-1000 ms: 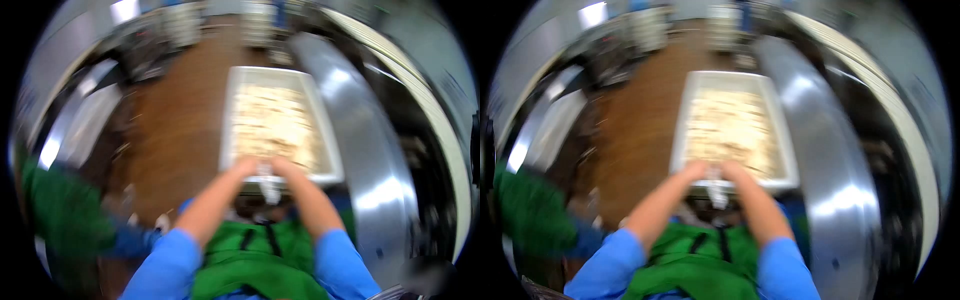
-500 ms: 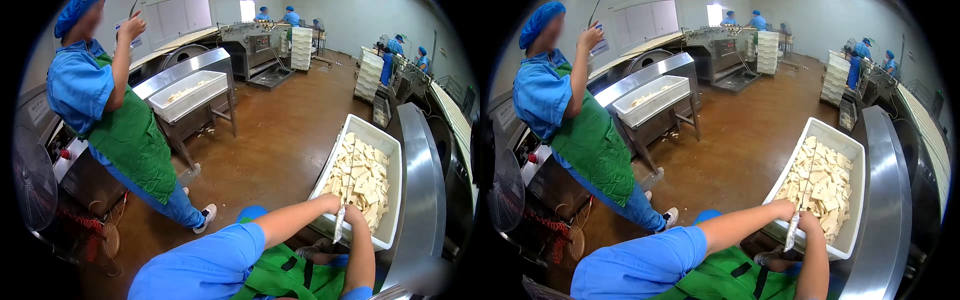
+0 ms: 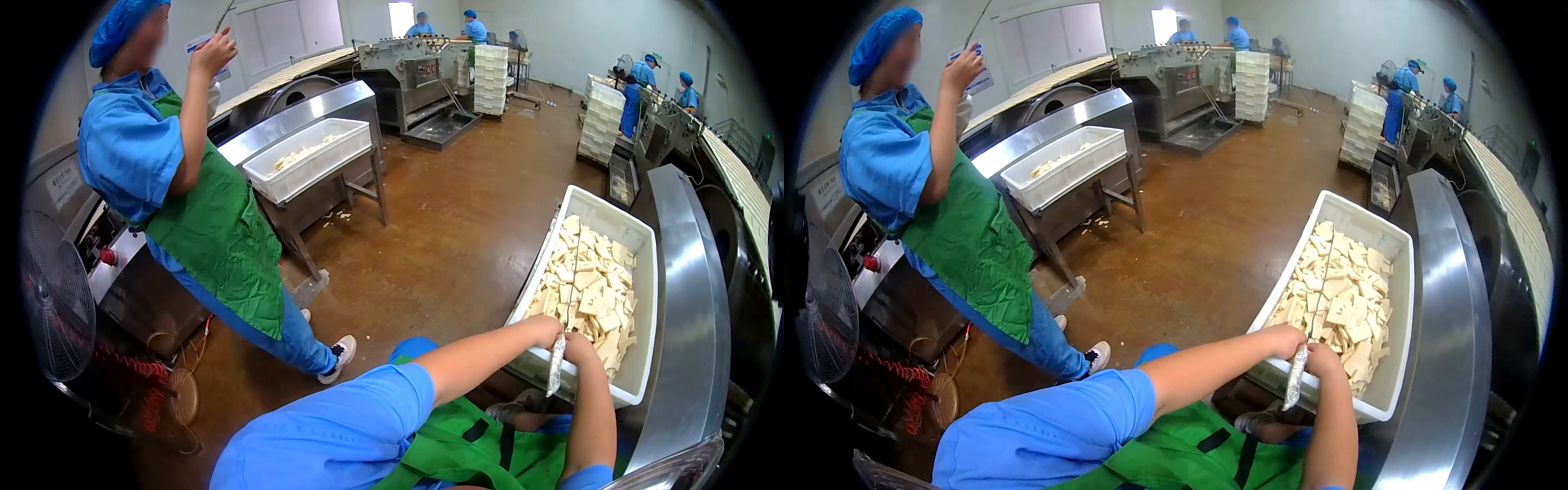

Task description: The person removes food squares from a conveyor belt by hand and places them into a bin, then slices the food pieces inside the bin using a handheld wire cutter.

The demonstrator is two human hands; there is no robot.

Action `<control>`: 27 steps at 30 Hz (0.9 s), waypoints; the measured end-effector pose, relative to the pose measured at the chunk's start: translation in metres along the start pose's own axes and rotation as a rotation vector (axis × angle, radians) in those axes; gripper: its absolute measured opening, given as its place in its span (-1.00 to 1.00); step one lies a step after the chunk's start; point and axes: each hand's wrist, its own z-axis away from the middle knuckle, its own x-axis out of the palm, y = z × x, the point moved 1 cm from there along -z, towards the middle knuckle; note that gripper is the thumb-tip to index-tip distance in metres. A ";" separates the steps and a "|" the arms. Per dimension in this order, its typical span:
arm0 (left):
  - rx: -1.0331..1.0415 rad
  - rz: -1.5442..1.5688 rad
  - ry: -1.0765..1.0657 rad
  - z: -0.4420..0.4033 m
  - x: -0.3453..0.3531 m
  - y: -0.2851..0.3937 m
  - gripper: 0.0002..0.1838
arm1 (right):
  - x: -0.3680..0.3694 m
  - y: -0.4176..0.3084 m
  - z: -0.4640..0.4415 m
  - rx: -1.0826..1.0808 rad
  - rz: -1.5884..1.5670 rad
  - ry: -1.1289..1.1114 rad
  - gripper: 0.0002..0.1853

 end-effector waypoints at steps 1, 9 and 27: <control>0.007 0.053 0.057 0.003 -0.002 0.002 -0.78 | 0.002 0.003 -0.002 0.029 -0.036 0.009 -0.63; 0.031 0.002 0.064 -0.010 0.009 -0.011 -0.82 | 0.006 0.011 -0.007 -0.007 -0.026 -0.010 -0.66; -0.043 -0.004 -0.002 -0.005 0.004 -0.009 -0.85 | -0.006 -0.010 0.008 0.009 -0.009 -0.020 -0.61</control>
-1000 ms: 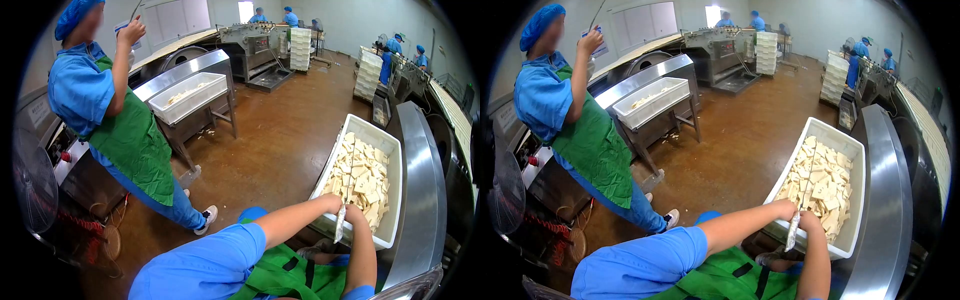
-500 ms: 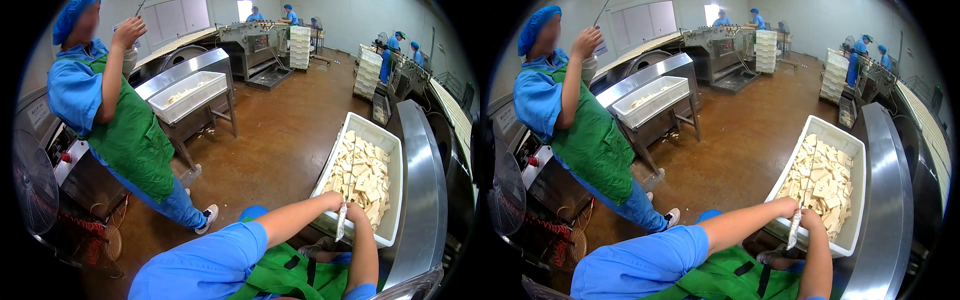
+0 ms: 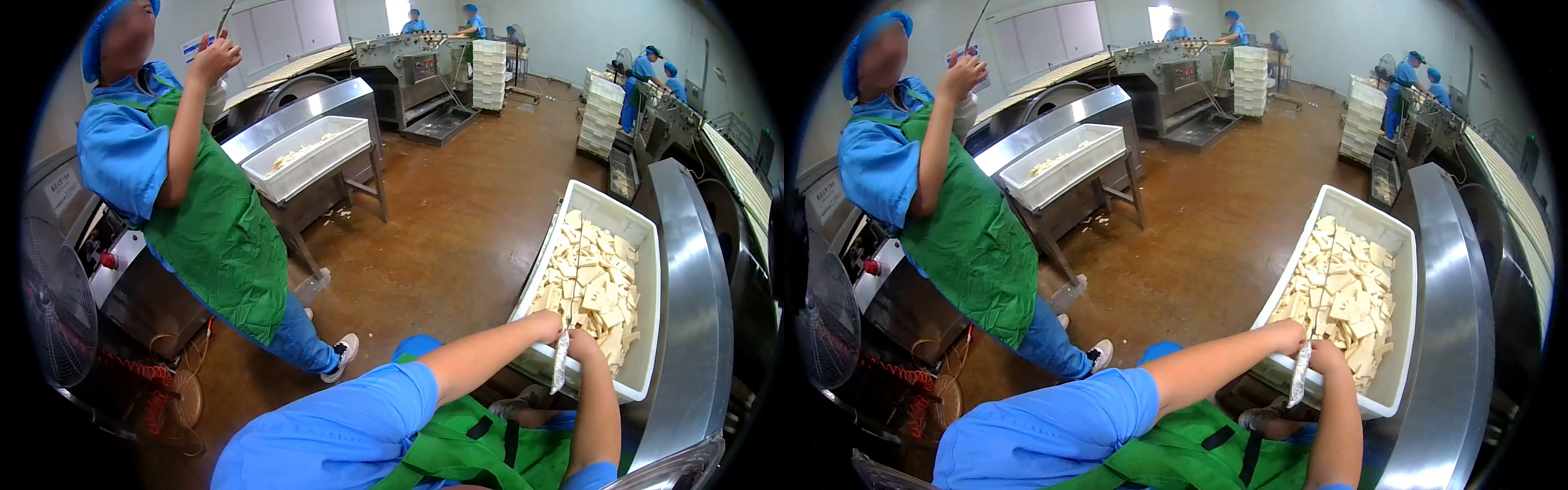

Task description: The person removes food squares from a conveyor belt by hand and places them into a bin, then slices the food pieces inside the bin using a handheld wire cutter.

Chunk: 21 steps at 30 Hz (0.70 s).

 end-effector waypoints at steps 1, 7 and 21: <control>0.011 -0.003 0.010 0.001 -0.001 0.001 -0.85 | 0.001 0.001 -0.001 -0.014 0.006 0.007 -0.62; 0.066 -0.063 -0.034 -0.006 0.004 -0.003 -0.82 | -0.004 -0.008 0.007 -0.016 -0.003 0.018 -0.65; 0.019 -0.046 0.041 0.001 0.000 0.003 -0.80 | -0.003 -0.013 0.005 -0.032 -0.098 0.063 -0.61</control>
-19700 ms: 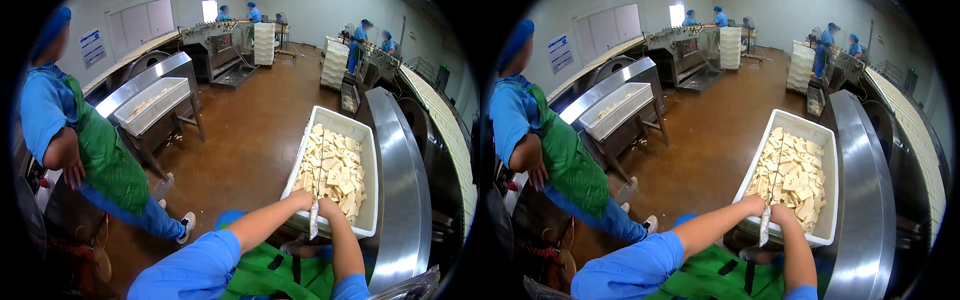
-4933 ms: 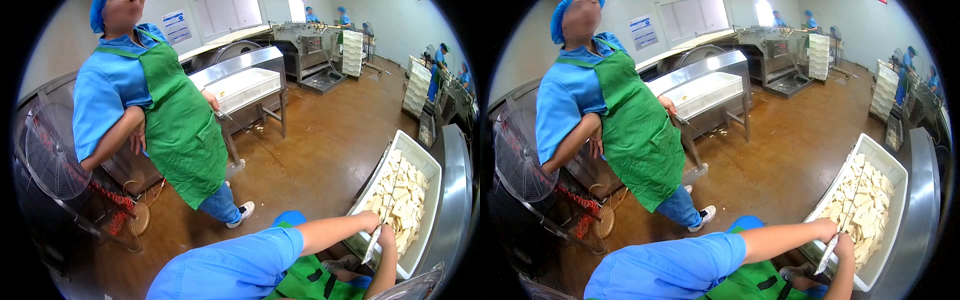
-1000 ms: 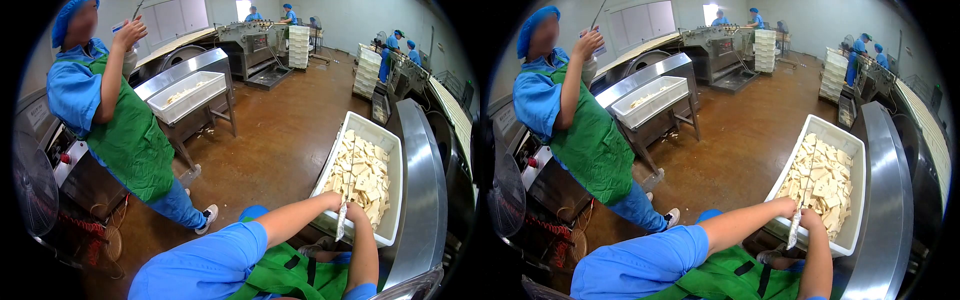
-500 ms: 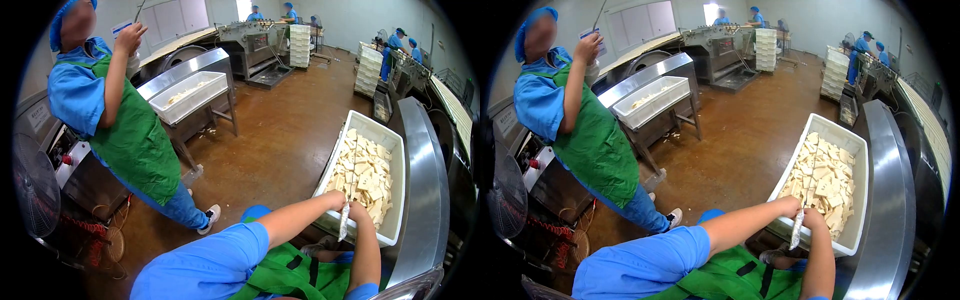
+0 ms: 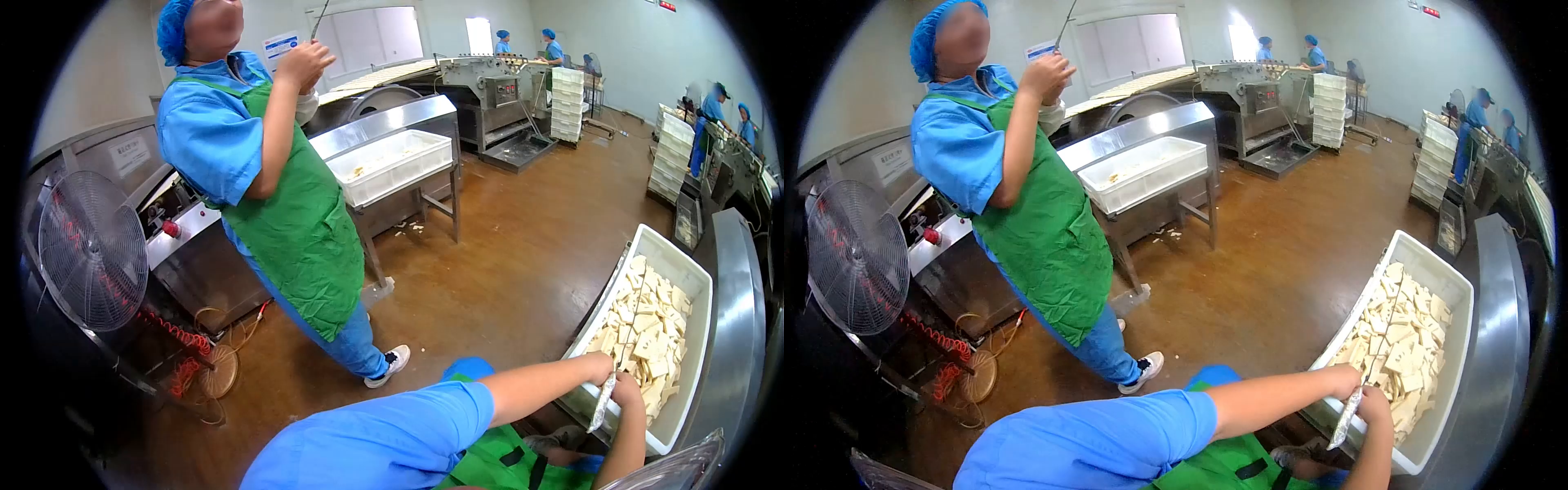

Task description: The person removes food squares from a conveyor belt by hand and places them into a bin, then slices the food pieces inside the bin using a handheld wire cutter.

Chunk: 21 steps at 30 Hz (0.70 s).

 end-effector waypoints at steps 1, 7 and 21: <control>-0.001 0.011 0.026 0.001 0.000 0.002 -0.81 | 0.001 0.003 -0.001 0.051 -0.044 0.006 -0.62; 0.003 0.100 0.034 0.012 -0.012 0.009 -0.84 | 0.000 -0.004 0.007 -0.029 -0.048 0.028 -0.66; -0.028 0.018 0.019 0.001 0.000 0.001 -0.84 | 0.004 0.010 -0.001 -0.124 0.073 0.041 -0.66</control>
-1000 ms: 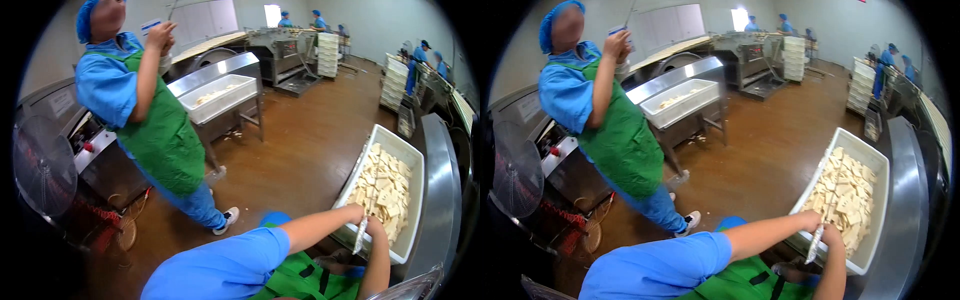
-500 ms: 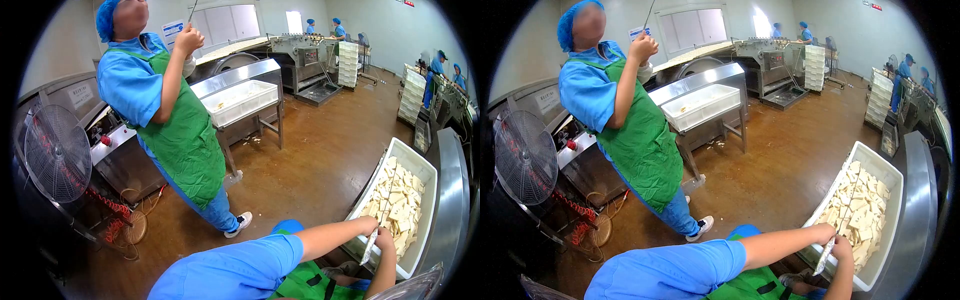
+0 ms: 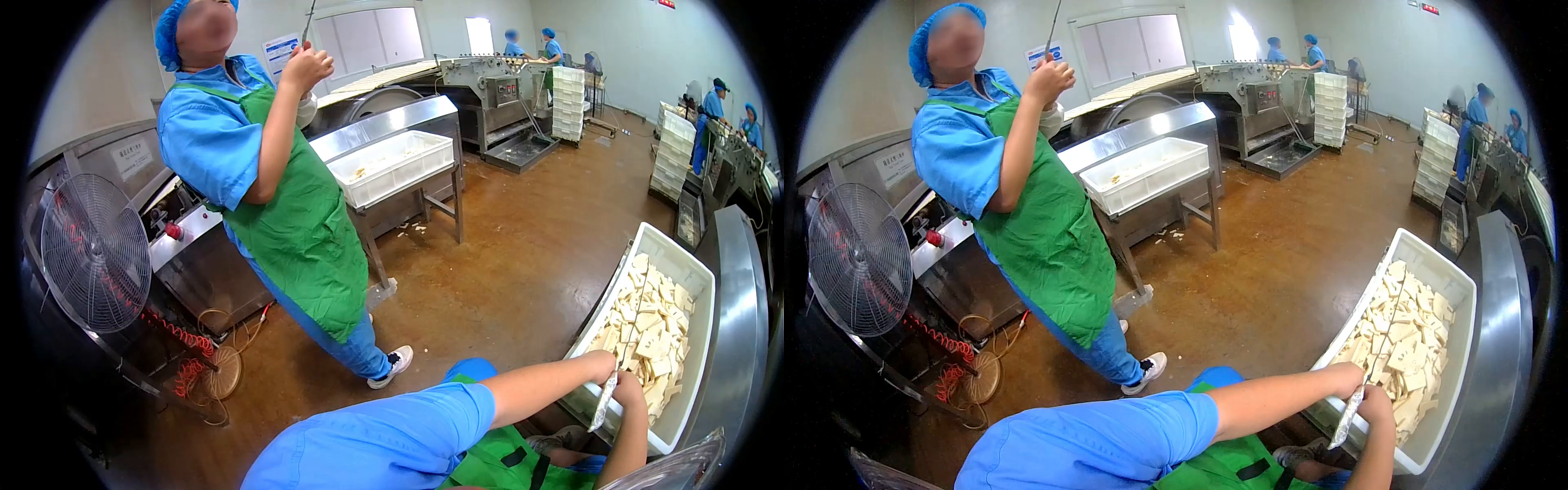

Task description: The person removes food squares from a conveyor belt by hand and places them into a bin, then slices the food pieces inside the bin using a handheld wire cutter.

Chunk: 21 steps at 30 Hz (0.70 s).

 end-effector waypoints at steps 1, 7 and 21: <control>-0.009 0.003 0.007 -0.001 0.002 -0.001 -0.83 | 0.000 0.000 0.000 0.005 -0.011 -0.005 -0.66; -0.038 -0.022 0.002 0.003 -0.003 0.003 -0.80 | 0.001 0.002 -0.002 -0.003 -0.010 -0.013 -0.70; -0.080 -0.073 -0.089 0.004 -0.008 0.007 -0.63 | -0.003 -0.004 0.002 0.003 -0.009 -0.007 -0.72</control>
